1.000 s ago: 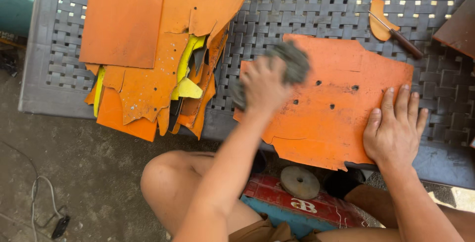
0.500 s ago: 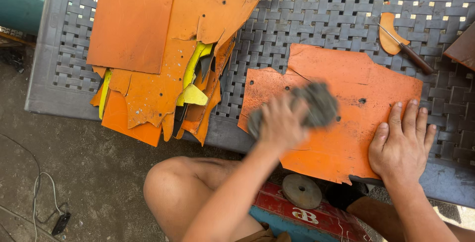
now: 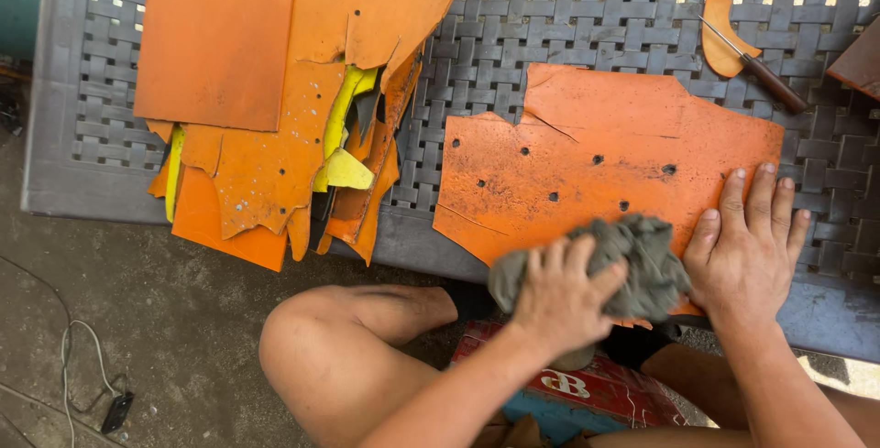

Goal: The person uses a knife to cut small curved pieces from an orange sheet of material. They wipe the surface with a cloth and continue cutting additional pieces from the same sheet.

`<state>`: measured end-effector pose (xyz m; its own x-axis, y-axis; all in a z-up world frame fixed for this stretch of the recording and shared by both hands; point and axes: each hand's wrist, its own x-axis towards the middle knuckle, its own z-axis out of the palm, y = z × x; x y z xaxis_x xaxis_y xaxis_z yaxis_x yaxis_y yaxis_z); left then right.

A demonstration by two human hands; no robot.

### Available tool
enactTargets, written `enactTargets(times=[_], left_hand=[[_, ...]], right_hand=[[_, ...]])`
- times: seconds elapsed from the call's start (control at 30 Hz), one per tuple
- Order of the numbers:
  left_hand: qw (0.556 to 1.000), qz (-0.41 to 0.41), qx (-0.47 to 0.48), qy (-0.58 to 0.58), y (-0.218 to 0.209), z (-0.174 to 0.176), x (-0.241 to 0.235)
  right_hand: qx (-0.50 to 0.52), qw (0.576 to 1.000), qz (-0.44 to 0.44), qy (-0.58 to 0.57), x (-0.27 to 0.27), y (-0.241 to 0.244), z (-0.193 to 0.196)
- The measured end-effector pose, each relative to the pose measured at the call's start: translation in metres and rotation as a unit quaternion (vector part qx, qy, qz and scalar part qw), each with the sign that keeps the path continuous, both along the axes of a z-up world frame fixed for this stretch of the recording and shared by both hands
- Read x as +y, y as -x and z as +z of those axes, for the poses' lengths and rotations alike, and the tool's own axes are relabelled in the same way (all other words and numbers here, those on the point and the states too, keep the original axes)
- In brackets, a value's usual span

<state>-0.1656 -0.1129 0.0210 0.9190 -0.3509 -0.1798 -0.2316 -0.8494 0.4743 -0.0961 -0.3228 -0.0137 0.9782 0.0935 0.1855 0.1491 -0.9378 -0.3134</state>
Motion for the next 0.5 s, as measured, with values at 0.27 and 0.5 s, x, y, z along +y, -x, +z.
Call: enactTargets(times=[0.27,0.5], left_hand=[[0.910,0.378,-0.125,-0.115,-0.117,-0.011,0.110],[1.000,-0.007,0.023,-0.011,0.031,0.009,-0.029]], right_hand=[[-0.001,1.000,-0.004,-0.014,0.002,0.001,0.001],[0.016,1.000,-0.008,-0.008,0.002,-0.003,0.004]])
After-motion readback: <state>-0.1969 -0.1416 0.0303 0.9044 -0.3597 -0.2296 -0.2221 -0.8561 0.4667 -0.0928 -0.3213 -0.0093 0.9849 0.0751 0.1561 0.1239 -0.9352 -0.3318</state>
